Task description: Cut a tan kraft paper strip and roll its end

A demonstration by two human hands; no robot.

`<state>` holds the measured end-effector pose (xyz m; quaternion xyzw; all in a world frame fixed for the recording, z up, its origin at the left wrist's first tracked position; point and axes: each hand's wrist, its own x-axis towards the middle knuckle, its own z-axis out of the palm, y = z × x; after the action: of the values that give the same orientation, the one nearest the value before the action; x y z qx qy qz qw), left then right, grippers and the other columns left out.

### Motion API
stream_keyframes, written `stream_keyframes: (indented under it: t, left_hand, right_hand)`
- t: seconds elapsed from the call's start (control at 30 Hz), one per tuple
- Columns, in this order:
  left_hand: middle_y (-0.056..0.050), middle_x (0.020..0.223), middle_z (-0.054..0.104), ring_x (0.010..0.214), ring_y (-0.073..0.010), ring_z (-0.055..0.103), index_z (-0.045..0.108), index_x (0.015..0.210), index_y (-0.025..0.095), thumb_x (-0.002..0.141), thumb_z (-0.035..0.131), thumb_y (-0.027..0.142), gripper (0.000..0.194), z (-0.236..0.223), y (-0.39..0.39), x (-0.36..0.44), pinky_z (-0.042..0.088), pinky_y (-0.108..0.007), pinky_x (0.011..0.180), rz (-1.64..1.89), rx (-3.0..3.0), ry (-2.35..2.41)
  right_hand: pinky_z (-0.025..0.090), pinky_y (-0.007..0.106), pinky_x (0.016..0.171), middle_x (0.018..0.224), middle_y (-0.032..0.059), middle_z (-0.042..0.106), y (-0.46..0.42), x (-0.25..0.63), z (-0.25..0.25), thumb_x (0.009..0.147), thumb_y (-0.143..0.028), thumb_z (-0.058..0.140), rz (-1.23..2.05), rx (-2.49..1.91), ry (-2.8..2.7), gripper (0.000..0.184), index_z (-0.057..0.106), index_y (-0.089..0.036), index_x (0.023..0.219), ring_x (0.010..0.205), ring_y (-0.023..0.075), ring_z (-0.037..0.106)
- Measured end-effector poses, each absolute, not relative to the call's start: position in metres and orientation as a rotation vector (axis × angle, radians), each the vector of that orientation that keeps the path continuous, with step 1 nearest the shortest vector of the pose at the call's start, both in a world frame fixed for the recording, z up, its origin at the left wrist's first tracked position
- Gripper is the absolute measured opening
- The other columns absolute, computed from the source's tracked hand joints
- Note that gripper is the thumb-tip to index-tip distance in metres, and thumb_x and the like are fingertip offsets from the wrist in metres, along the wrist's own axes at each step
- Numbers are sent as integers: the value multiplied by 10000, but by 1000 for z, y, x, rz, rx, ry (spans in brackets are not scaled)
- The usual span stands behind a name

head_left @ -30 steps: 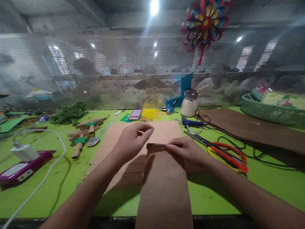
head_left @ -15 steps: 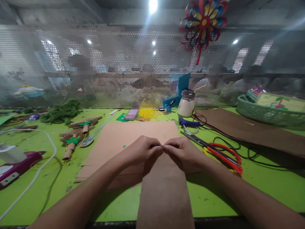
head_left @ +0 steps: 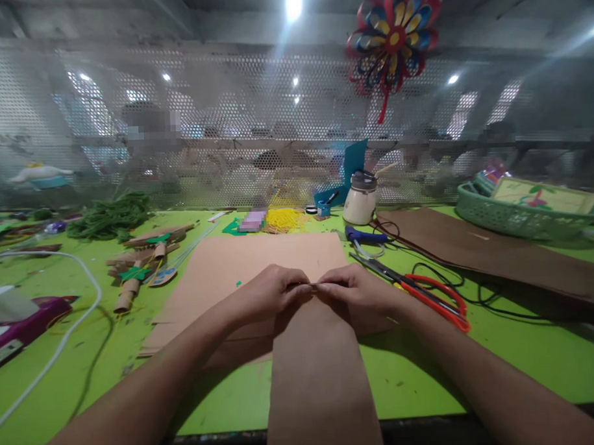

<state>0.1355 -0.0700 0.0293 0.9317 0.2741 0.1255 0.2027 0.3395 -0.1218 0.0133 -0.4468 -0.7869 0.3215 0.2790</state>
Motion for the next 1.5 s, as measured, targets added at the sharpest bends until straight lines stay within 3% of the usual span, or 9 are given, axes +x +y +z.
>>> stream_keyframes:
  t: [0.33,0.47,0.93,1.13,1.27,1.5]
  left_hand:
    - [-27,895,676,778,-142,575,660,940,180,854,456,319,261,27,-67,133,393,-201,671,406,2539,799]
    - [-21,835,674,706,-131,562,656,929,166,858,447,325,272,32,-67,130,376,-197,624,347,2548,829]
    - [-20,751,644,680,-118,535,660,886,123,843,477,365,306,38,-63,125,374,-181,610,305,2398,735]
    - [-22,708,630,642,-108,517,666,844,104,829,497,348,297,40,-64,125,370,-179,591,299,2344,717]
    - [-26,722,642,659,-116,538,665,856,113,838,483,336,289,39,-63,124,380,-190,609,335,2361,703]
    - [-33,752,660,687,-128,564,665,876,124,852,455,332,296,34,-64,125,395,-197,620,366,2407,705]
  right_hand:
    - [335,207,558,672,7,584,-130,327,12,877,-306,422,680,-1212,-2037,304,630,-125,748,636,111,475]
    - [339,207,573,667,4,584,-131,323,11,873,-271,431,655,-1197,-2000,278,634,-123,754,631,104,475]
    - [299,214,502,626,-4,496,-126,329,5,734,-337,625,1241,-1127,-1540,227,648,-113,766,557,90,392]
    - [179,218,457,525,-47,349,-127,329,5,755,-369,605,1228,-1114,-1585,270,601,-119,655,489,63,250]
    - [138,224,443,516,-56,304,-127,330,6,748,-387,609,1200,-1127,-1595,272,608,-121,692,484,64,224]
    - [154,218,421,524,-63,289,-129,329,5,732,-431,614,1303,-1162,-1515,302,604,-129,738,470,64,219]
